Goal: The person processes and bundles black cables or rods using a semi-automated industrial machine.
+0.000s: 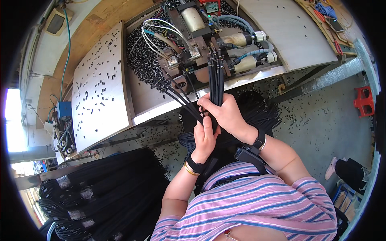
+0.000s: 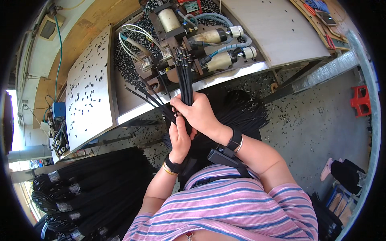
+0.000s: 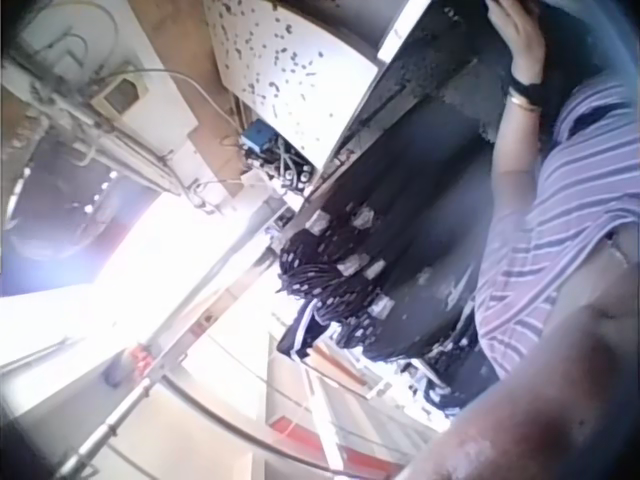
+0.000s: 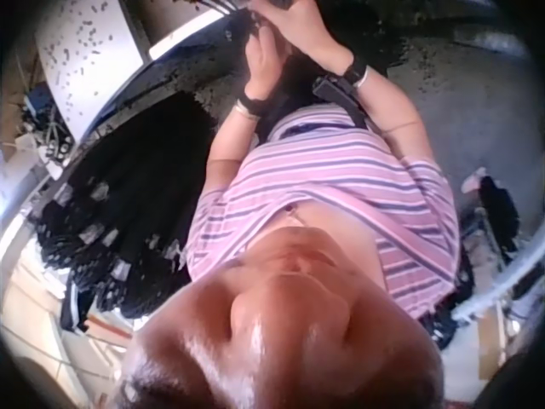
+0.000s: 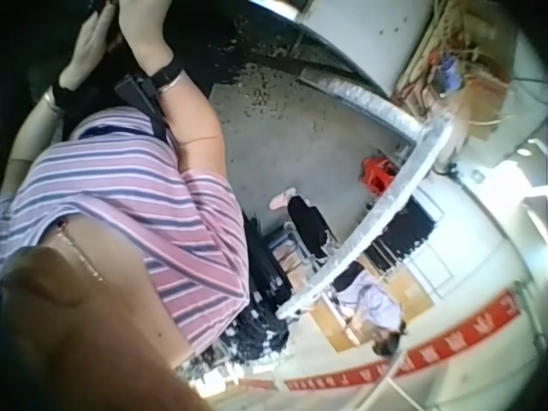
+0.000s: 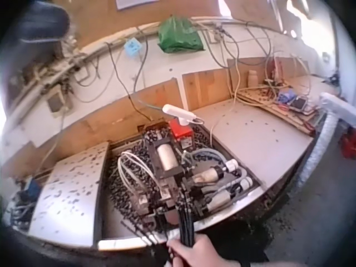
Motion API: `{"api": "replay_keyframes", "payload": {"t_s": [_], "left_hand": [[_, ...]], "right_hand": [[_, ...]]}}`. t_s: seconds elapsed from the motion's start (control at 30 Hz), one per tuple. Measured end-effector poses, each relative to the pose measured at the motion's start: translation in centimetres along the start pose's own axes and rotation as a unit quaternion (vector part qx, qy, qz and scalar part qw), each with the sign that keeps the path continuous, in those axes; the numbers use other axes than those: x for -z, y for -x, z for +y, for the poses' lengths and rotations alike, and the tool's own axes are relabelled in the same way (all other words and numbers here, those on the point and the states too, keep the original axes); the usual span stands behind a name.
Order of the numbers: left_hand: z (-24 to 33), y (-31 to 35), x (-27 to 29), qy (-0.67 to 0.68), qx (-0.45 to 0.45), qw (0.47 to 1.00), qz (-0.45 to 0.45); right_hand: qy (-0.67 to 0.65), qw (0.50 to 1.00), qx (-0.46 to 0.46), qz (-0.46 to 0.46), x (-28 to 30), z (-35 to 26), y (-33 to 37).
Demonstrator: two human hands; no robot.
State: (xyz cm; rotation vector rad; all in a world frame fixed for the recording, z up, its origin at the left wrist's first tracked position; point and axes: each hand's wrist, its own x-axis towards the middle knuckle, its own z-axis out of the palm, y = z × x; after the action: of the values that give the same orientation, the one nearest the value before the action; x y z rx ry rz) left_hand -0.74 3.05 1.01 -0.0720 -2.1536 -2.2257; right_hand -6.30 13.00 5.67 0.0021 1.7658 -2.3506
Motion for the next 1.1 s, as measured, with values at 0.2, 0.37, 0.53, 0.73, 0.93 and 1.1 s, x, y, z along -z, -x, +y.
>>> {"api": "replay_keyframes", "payload": {"t_s": [0.2, 0.37, 0.53, 0.73, 0.93, 1.1], "left_hand": [[0.4, -0.4, 0.2, 0.038, 0.016, 0.999, -0.003], [0.5, -0.4, 0.2, 0.045, 0.014, 0.999, -0.017], [0.3, -0.4, 0.4, 0.041, 0.033, 0.998, -0.043], [-0.1, 0.2, -0.1, 0.025, 0.026, 0.998, -0.047], [0.2, -0.1, 0.2, 0.024, 0.026, 0.999, -0.025], [0.4, -0.5, 0.7, 0.047, 0.026, 0.998, -0.034]], "right_hand": [[-0.015, 1.000, -0.004, 0.000, -0.2, 0.3, -0.6], [0.013, 1.000, 0.014, -0.017, 0.2, 0.2, -1.2], [0.043, 0.994, -0.021, -0.094, 1.1, -0.3, -1.1], [0.033, 0.999, -0.006, -0.033, 1.2, -0.1, 0.1], [0.019, 0.999, 0.005, -0.037, 0.5, -0.1, -0.8], [0.003, 1.000, -0.011, -0.028, -0.1, -0.2, -1.1]]}}
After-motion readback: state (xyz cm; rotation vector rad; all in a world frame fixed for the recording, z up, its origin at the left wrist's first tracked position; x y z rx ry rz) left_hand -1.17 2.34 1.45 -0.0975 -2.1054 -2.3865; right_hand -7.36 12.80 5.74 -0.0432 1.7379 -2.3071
